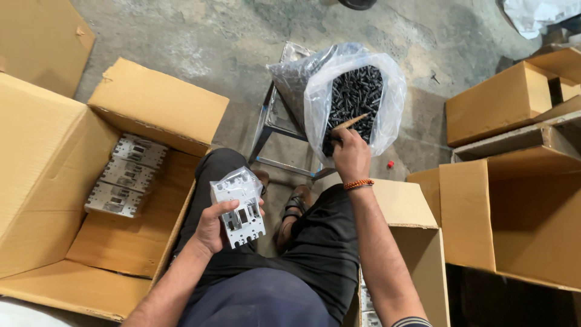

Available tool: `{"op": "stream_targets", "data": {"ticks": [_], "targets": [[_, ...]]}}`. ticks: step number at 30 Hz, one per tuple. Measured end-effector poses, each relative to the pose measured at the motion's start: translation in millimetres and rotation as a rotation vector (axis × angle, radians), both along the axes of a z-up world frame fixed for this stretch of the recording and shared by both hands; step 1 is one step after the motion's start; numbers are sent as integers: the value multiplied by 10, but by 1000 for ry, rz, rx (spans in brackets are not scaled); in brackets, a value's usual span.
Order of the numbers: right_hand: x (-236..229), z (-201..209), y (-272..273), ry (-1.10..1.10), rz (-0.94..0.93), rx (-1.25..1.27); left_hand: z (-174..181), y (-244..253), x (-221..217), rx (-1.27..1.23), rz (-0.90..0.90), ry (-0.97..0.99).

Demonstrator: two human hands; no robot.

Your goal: The person sits on the floor and repeatedly picks up white plastic electrical components, inserts a small wooden stick into them, and places them into a cardboard box. The person handles the components one at a time, using both hands to manipulate the items and the stick.

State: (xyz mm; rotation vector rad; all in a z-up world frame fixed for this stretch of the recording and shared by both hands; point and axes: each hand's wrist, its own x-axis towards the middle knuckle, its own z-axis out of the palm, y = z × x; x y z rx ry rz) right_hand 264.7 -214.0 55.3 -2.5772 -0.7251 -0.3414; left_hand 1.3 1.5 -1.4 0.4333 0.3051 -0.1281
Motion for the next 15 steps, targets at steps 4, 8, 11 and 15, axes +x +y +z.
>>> {"op": "stream_targets", "data": {"ticks": [4,8,11,15], "targets": [[114,-17,-95,-130,43,248,18,19,10,-1,-28,-13],[-61,85,-256,617,-124,949,63,-37,15,-6,31,61],[-465,174,-380,841,-115,1127,112,-118,58,-30,95,140],[-1176,199,-386,961,45,1143,168,-233,107,-128,140,80]]}}
